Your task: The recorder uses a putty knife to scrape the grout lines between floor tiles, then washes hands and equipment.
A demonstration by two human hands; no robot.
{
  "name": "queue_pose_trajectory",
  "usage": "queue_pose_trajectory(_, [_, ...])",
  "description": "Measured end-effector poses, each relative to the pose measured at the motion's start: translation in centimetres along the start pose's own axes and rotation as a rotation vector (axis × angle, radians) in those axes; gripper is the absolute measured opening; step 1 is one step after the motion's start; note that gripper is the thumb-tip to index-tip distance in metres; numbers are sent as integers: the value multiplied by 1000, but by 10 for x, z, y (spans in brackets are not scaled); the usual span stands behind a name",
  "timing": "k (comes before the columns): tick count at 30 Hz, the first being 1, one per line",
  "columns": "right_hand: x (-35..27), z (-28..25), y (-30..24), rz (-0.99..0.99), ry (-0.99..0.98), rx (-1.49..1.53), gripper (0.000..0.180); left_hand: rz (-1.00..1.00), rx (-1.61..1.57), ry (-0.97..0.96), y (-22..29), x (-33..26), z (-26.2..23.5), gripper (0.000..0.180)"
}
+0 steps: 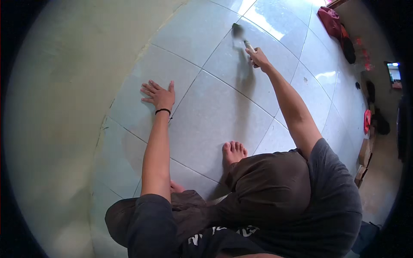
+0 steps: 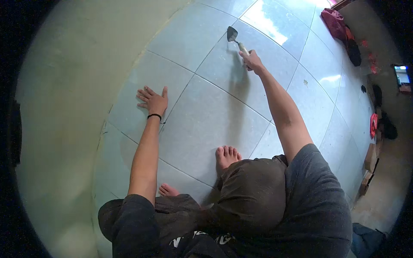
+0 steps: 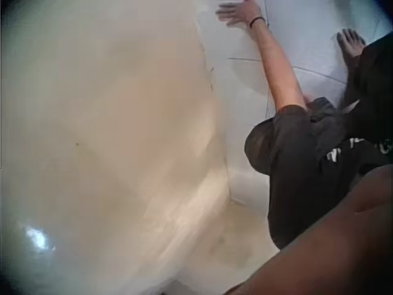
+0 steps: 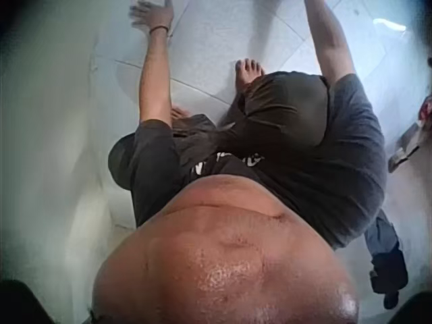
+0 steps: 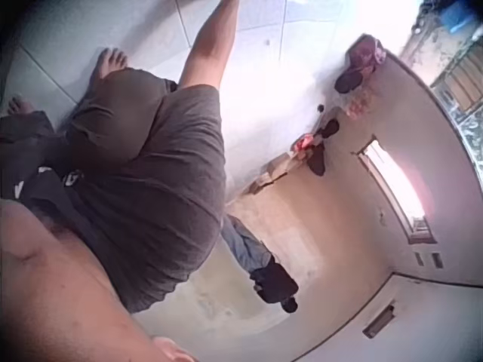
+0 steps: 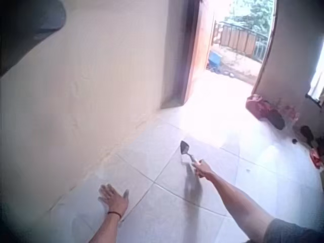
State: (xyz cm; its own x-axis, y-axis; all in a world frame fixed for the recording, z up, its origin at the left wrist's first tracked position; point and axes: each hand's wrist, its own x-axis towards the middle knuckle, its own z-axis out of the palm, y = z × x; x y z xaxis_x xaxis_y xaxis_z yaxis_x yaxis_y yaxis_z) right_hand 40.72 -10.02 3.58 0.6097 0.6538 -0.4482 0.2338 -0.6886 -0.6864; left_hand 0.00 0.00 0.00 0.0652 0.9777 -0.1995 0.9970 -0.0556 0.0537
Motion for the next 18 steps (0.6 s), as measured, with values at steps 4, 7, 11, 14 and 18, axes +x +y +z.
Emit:
queue_pose_trajectory(4, [-3,5,3,-54,59,32,54,-4,-1,-18,2,-2,-3,98])
queue_pose_trajectory(7, [0,-1,3,-39,46,-29,51,0,-18,-35,6,-5,-3,98])
queue_pose_trajectory(11, [-8,15,-11,-18,114,-56,49,-4,-6,-41,-4,-2,-4,98])
queue_pose_trajectory(14, [-5,5,-3,-78,236,-117,51,33,-12,-64,7,-3,-10,97])
queue_pose_trajectory(18, [-25,13,-9,-215,249,-216,56,38,-2,-73,0,-5,-9,97])
